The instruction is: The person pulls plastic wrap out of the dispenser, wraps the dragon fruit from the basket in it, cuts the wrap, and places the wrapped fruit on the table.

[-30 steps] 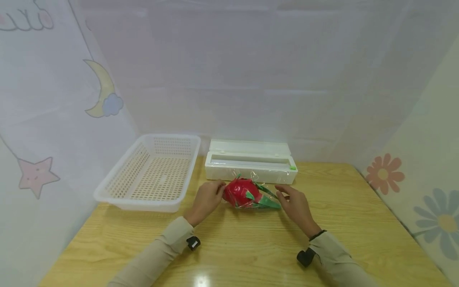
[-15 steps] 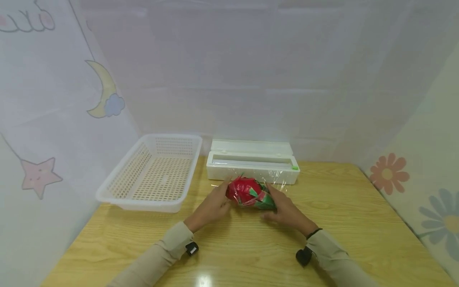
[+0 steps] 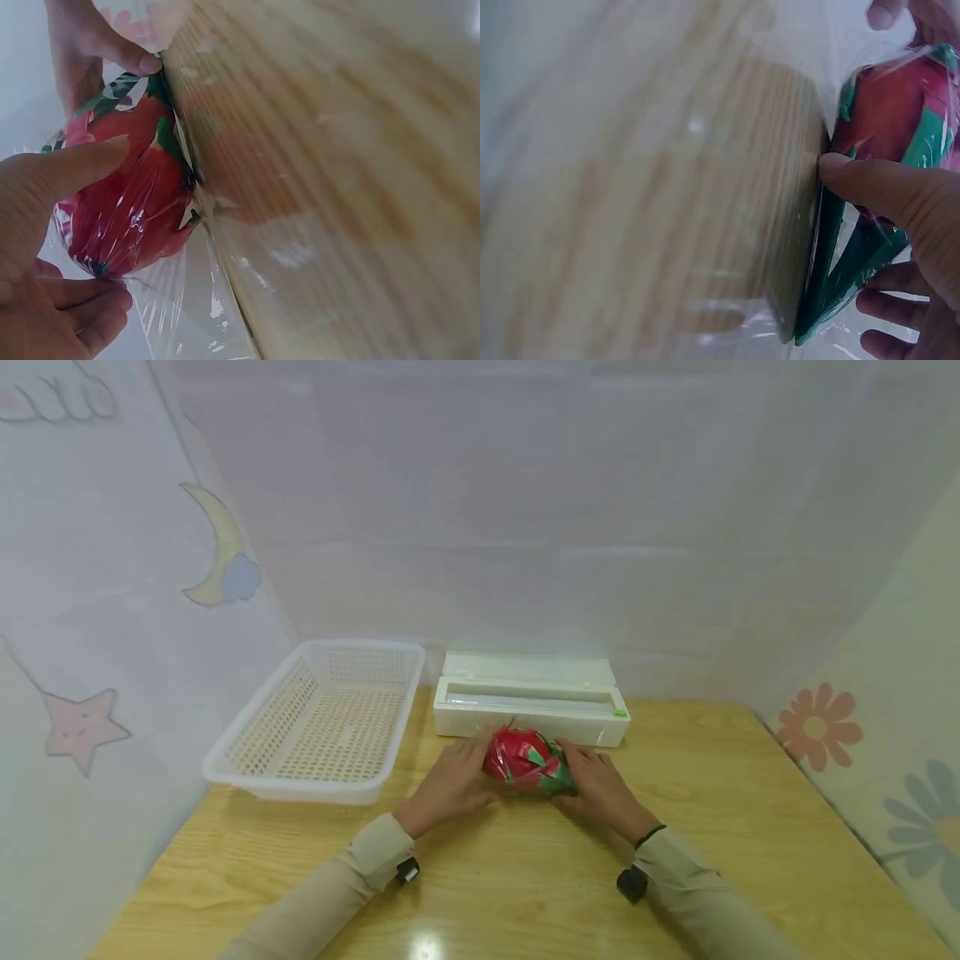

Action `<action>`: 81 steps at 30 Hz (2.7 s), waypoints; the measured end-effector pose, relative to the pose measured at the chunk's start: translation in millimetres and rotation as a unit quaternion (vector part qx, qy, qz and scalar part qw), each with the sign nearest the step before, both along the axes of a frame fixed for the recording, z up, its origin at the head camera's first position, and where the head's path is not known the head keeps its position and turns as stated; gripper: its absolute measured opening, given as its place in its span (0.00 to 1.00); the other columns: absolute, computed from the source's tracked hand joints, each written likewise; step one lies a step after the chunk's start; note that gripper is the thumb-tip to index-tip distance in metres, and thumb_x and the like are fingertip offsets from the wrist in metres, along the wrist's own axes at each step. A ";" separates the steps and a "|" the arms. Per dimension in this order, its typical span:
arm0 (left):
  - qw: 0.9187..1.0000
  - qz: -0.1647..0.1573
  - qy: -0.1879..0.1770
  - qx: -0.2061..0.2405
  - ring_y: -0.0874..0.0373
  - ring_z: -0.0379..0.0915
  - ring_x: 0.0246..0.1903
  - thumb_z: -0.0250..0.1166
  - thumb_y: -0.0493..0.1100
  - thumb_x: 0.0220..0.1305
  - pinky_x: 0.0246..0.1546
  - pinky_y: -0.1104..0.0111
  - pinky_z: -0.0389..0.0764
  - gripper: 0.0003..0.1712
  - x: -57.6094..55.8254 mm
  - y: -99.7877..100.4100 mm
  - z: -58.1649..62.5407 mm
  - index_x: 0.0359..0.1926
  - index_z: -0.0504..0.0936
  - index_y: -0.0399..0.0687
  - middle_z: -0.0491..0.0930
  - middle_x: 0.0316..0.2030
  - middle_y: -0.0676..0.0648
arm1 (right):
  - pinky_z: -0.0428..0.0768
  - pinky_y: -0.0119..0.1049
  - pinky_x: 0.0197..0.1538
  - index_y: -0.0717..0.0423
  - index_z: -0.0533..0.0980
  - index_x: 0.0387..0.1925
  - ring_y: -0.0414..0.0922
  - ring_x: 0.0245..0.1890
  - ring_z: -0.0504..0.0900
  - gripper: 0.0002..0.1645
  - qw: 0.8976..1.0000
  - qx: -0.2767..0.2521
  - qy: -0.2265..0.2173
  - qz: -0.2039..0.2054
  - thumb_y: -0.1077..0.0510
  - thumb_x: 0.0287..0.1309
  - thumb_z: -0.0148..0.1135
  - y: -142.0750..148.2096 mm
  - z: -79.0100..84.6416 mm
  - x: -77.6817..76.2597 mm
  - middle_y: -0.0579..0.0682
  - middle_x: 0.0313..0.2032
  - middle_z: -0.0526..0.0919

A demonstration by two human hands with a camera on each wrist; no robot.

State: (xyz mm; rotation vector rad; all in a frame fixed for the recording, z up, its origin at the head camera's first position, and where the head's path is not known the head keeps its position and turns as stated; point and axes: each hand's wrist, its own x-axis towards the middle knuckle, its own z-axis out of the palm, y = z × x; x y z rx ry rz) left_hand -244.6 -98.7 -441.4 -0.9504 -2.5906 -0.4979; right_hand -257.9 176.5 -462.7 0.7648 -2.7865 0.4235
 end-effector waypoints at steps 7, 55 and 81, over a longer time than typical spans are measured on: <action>0.999 0.020 0.027 -0.037 0.46 0.72 0.58 0.82 0.54 0.45 0.62 0.54 0.71 0.69 -6.6 7.9 3.1 0.77 0.48 0.36 0.76 0.57 0.38 | 0.75 0.54 0.54 0.66 0.63 0.66 0.59 0.50 0.78 0.56 0.997 0.049 0.057 0.010 0.47 0.42 0.82 -1.9 8.3 -5.5 0.63 0.49 0.82; 0.972 0.061 0.223 0.050 0.48 0.70 0.44 0.81 0.66 0.39 0.45 0.58 0.75 0.65 -8.5 10.6 37.7 0.70 0.62 0.36 0.74 0.44 0.40 | 0.82 0.50 0.48 0.63 0.68 0.54 0.50 0.48 0.82 0.31 0.965 -0.213 0.079 0.130 0.65 0.53 0.75 25.4 59.1 -1.3 0.56 0.48 0.80; 0.980 0.044 0.169 0.098 0.45 0.67 0.47 0.81 0.61 0.43 0.46 0.57 0.74 0.61 -29.4 15.7 119.5 0.72 0.61 0.41 0.74 0.48 0.37 | 0.74 0.62 0.55 0.65 0.66 0.59 0.65 0.59 0.76 0.29 0.958 -0.254 0.087 0.102 0.61 0.62 0.68 25.4 123.6 -21.8 0.66 0.55 0.76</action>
